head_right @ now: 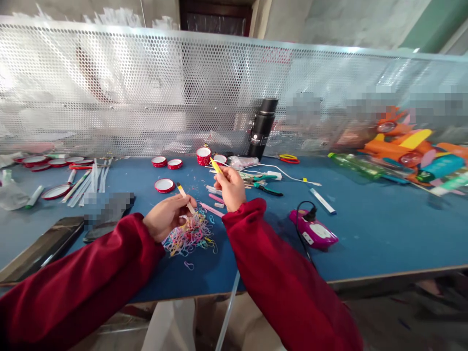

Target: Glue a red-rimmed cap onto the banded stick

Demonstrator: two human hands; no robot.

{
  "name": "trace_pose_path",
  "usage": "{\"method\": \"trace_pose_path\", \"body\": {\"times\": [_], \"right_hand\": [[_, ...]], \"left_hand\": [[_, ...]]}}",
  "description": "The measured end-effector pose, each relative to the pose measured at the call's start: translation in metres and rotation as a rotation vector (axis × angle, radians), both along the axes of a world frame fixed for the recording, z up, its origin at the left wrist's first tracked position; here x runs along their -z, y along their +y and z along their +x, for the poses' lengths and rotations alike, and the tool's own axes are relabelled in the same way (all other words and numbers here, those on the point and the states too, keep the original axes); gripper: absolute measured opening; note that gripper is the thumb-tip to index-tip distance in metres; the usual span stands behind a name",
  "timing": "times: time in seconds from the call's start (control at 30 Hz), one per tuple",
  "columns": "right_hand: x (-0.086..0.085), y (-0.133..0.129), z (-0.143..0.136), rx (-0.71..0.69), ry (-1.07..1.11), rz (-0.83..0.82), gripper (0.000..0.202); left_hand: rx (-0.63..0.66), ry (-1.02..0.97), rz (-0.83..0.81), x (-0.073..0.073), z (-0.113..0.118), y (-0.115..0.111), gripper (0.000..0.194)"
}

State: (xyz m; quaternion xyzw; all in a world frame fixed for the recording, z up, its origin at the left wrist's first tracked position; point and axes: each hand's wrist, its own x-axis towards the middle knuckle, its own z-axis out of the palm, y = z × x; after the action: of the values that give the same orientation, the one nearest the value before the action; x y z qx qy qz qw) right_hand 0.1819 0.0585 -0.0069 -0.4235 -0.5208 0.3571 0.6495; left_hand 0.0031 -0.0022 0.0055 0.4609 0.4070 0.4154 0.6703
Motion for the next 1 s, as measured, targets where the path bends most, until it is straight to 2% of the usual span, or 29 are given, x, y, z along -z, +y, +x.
{"method": "trace_pose_path", "body": {"times": [0.17,0.27,0.43,0.6,0.73,0.87,1.0], "right_hand": [[0.006,0.001,0.012,0.065,-0.262,-0.111,0.018],[0.004,-0.003,0.020,0.121,-0.490,-0.094,0.015],[-0.004,-0.008,0.032,-0.041,-0.917,-0.039,0.017],[-0.004,-0.008,0.042,-0.022,-1.203,-0.075,0.008],[0.007,-0.006,0.047,0.004,-1.264,-0.091,0.014],[0.017,-0.007,0.046,0.012,-1.167,-0.095,0.025],[0.008,-0.011,0.039,0.045,-0.974,-0.066,0.026]], "left_hand": [[-0.088,-0.106,-0.040,0.002,0.000,0.001,0.021],[-0.111,-0.140,-0.048,0.002,0.000,0.002,0.017],[-0.146,-0.165,-0.087,-0.002,0.001,0.000,0.012],[-0.143,-0.195,-0.099,-0.006,0.001,-0.002,0.010],[-0.124,-0.264,-0.111,-0.006,0.001,-0.003,0.008],[-0.106,-0.345,-0.117,-0.006,0.001,-0.003,0.005],[-0.107,-0.312,-0.110,-0.005,0.001,-0.002,0.005]]}}
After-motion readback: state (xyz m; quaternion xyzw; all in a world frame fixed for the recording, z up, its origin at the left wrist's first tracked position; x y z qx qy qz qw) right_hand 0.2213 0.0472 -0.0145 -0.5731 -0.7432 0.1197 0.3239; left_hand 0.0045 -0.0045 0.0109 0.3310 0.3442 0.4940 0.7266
